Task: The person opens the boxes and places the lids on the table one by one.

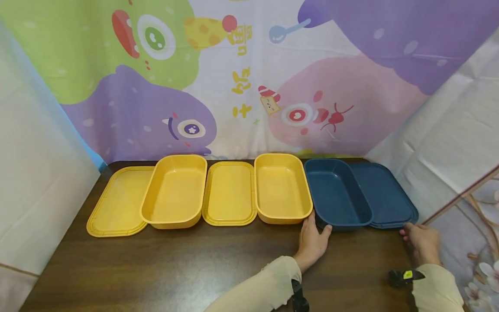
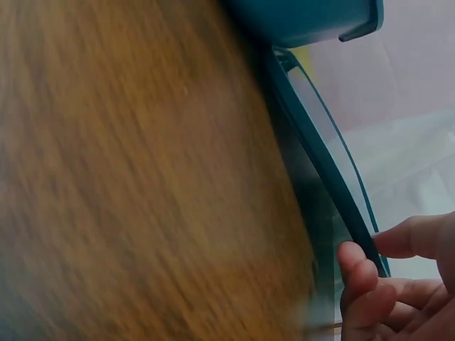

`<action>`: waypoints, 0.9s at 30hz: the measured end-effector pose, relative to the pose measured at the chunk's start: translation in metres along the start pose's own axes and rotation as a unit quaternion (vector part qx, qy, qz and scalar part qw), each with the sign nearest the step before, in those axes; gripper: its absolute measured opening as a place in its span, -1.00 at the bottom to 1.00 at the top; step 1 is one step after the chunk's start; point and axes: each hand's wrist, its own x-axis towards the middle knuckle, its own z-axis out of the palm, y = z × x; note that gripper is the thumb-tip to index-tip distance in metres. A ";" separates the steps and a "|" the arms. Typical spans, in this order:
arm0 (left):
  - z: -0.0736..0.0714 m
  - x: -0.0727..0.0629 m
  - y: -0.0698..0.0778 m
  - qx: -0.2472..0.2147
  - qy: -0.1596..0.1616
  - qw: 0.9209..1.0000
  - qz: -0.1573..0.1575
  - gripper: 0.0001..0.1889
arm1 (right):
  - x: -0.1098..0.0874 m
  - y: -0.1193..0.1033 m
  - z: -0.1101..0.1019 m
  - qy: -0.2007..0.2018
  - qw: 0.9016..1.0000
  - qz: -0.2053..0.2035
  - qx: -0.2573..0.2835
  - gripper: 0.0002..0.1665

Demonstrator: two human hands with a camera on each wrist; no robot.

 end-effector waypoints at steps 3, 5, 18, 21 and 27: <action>0.000 0.000 0.000 -0.001 -0.003 1.000 -0.001 -0.31 | 0.003 0.001 -0.001 0.003 1.000 0.012 -0.017 -0.63; 0.000 0.000 0.000 -0.001 -0.004 1.000 0.001 -0.31 | 0.003 0.001 -0.001 0.004 1.000 0.015 -0.024 -0.63; -0.002 0.000 0.001 0.000 -0.007 1.000 -0.004 -0.30 | 0.005 -0.004 -0.002 0.002 0.997 0.011 -0.070 -0.65; -0.002 0.000 0.001 0.001 -0.008 1.000 -0.006 -0.30 | 0.006 -0.005 -0.002 0.006 0.996 0.018 -0.082 -0.63; -0.003 -0.002 0.003 0.008 -0.009 1.000 -0.015 -0.30 | 0.009 -0.004 -0.003 0.011 0.995 0.025 -0.100 -0.56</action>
